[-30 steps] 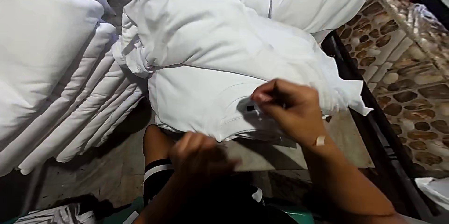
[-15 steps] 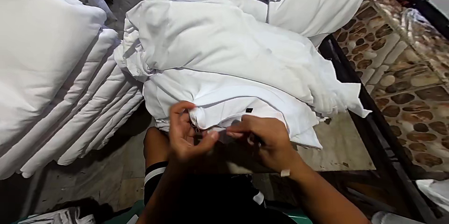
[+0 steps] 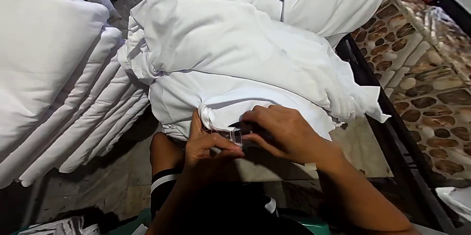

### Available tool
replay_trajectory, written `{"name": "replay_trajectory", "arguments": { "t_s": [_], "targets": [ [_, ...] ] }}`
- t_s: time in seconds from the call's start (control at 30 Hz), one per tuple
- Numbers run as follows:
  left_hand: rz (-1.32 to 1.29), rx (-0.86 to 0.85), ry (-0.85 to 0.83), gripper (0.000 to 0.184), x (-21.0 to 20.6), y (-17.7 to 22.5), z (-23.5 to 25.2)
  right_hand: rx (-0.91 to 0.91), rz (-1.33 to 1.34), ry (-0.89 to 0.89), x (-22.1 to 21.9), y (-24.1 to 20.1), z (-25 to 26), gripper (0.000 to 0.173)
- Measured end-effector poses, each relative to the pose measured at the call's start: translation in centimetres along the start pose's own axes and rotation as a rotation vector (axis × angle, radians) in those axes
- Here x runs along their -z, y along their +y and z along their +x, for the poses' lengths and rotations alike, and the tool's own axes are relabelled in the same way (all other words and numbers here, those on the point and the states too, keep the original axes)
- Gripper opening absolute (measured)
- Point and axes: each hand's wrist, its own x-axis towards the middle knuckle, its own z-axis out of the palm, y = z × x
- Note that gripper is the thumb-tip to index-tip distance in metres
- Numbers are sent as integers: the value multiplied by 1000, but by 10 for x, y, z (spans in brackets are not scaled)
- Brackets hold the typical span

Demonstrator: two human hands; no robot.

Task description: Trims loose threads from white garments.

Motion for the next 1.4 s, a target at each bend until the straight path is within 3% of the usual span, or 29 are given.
{"name": "replay_trajectory", "arguments": {
  "t_s": [0.13, 0.27, 0.37, 0.4, 0.47, 0.57, 0.73, 0.87, 0.97, 1.07, 1.17, 1.23, 1.3, 1.4],
  "targets": [
    [-12, 1, 33, 12, 1, -1, -3, 21, 62, 63, -10, -1, 9, 29],
    [-224, 29, 151, 23, -4, -3, -4, -43, 67, 94, -12, -5, 5, 29],
    [-302, 58, 249, 47, -13, -2, 0, -57, 74, 95, -12, -6, 2, 30],
    [-267, 65, 295, 47, -14, -2, 1, -64, 75, 100, -11, -7, 0, 30],
    [-207, 33, 359, 30, -13, -5, 2, -90, 95, 118, -11, -9, -2, 30],
    [-25, 29, 318, 5, -8, 1, -1, -107, 60, 145, -12, -18, -4, 33],
    [153, 9, 106, 20, 1, 14, -13, -66, -86, 195, -20, -33, 6, 29],
    [129, 26, 92, 18, 3, 14, -13, -149, -141, 268, -25, -37, 14, 28],
    [121, 25, 123, 17, 1, 15, -14, -323, 195, 273, -22, -41, 13, 29],
    [148, -91, 41, 22, 1, 41, -23, -385, 998, -13, -21, -53, 10, 37],
    [1, -150, -93, 45, 9, 74, -25, -412, 1341, -61, -16, -60, 5, 48],
    [203, -177, -93, 50, 10, 78, -13, -376, 1248, 21, -13, -63, -1, 54],
    [444, -215, -116, 42, 3, 77, 4, -353, 1009, 193, -11, -64, -12, 53],
    [640, -207, -203, 31, -28, 54, 24, -526, 690, 543, 9, -56, -41, 38]
  ]
}}
